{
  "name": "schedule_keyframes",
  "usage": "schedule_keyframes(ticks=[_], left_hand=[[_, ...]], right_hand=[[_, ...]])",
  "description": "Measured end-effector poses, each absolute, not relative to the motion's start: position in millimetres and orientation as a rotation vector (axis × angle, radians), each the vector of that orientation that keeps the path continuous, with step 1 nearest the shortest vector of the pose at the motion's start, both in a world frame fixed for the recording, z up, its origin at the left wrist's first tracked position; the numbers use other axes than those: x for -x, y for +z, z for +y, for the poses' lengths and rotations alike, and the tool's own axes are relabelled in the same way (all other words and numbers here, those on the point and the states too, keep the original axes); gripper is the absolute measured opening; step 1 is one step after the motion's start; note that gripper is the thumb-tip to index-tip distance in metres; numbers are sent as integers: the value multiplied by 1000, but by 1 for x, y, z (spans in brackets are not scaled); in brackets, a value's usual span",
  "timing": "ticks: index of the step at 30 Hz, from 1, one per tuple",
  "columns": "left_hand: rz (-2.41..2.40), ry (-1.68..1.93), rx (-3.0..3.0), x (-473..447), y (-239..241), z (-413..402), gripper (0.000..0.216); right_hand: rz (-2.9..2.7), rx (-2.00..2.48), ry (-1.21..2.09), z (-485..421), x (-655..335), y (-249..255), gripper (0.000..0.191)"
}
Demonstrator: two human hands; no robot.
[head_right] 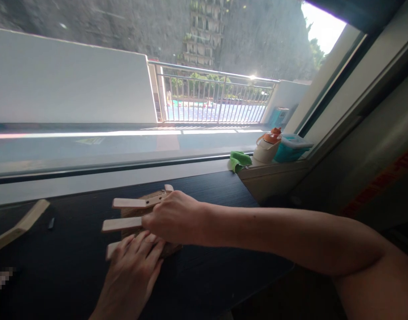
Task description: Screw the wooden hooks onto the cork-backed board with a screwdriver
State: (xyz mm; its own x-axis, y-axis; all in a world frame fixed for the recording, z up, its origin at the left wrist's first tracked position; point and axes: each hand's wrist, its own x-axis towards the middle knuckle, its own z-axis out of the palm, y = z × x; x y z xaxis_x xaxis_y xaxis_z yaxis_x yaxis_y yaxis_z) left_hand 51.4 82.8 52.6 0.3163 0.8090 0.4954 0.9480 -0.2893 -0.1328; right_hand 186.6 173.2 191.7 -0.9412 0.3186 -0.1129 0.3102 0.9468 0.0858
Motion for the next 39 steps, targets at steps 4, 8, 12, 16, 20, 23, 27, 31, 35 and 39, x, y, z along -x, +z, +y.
schedule_keyframes(ticks=[4,8,12,16,20,23,27,31,35,39], left_hand=[[-1552,-477,2193,-50,52,82,38],[-1514,-505,2196,-49,52,83,41],[-1503,-502,2194,-48,53,85,40],[-1514,-482,2195,-48,53,84,40],[-1541,-494,2175,-49,54,84,40],[-1531,-498,2173,-50,54,84,40],[-1512,-487,2195,-49,53,84,40],[-1507,-484,2199,-47,50,84,40],[-1486,-444,2220,-44,45,85,41],[-1500,-402,2221,-43,45,84,39]], right_hand=[[2978,-448,38,176,-184,192,13],[2860,-644,-14,189,-178,194,15],[2792,-819,-107,198,-177,194,24],[2834,-880,20,193,-181,190,22],[2871,-756,97,182,-186,194,14],[2871,-567,22,178,-189,202,16],[2844,-513,-20,182,-189,205,17],[2830,-545,-31,187,-185,200,18],[2740,-685,-54,186,-180,199,22],[2782,-740,-7,178,-179,198,16]])
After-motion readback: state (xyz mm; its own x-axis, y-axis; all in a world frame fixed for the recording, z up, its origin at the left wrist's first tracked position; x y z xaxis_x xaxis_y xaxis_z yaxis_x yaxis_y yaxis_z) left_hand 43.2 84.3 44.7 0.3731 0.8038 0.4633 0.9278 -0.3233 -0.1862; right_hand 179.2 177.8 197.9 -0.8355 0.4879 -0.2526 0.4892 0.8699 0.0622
